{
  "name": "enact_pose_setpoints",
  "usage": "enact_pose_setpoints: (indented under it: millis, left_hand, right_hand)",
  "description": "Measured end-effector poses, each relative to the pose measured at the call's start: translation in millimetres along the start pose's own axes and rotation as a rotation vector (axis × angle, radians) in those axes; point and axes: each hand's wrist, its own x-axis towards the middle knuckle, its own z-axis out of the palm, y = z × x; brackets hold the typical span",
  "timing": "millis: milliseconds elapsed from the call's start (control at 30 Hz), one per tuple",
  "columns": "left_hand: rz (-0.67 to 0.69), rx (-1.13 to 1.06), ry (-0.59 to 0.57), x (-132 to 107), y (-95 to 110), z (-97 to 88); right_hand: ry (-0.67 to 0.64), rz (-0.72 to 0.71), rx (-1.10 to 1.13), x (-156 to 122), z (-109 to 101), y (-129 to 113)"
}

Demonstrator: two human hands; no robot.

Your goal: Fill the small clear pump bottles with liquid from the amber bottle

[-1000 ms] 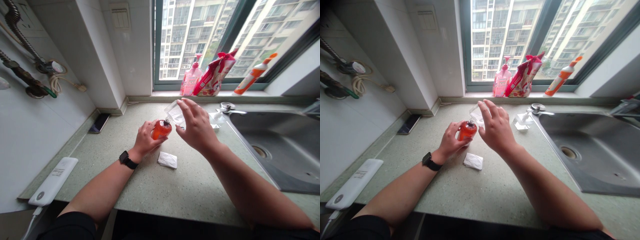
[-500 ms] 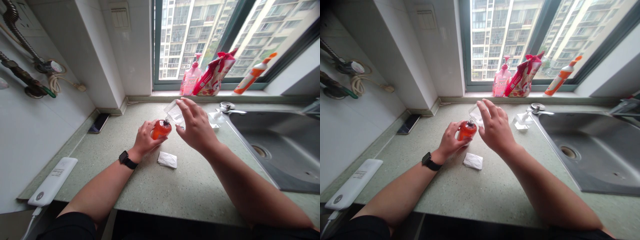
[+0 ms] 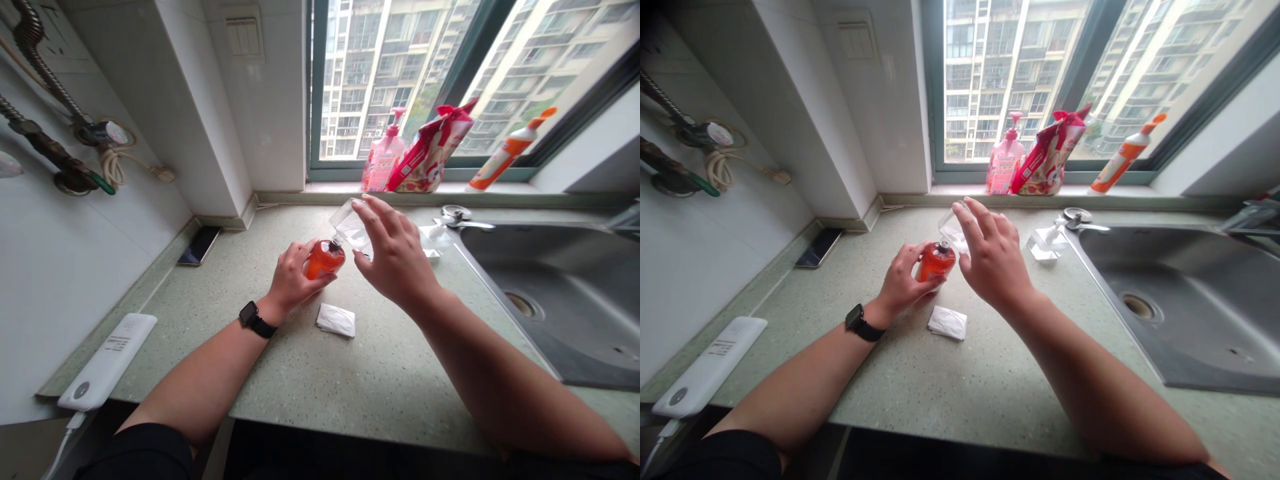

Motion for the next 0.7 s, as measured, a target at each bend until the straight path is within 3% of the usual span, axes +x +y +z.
enact_pose_setpoints:
  millis: [700]
  left_hand:
    - [0.008, 0.006, -0.003, 0.0, -1.2, 0.8]
  right_hand:
    - [-0.019, 0.032, -0.035, -1.0, -1.2, -2.5]
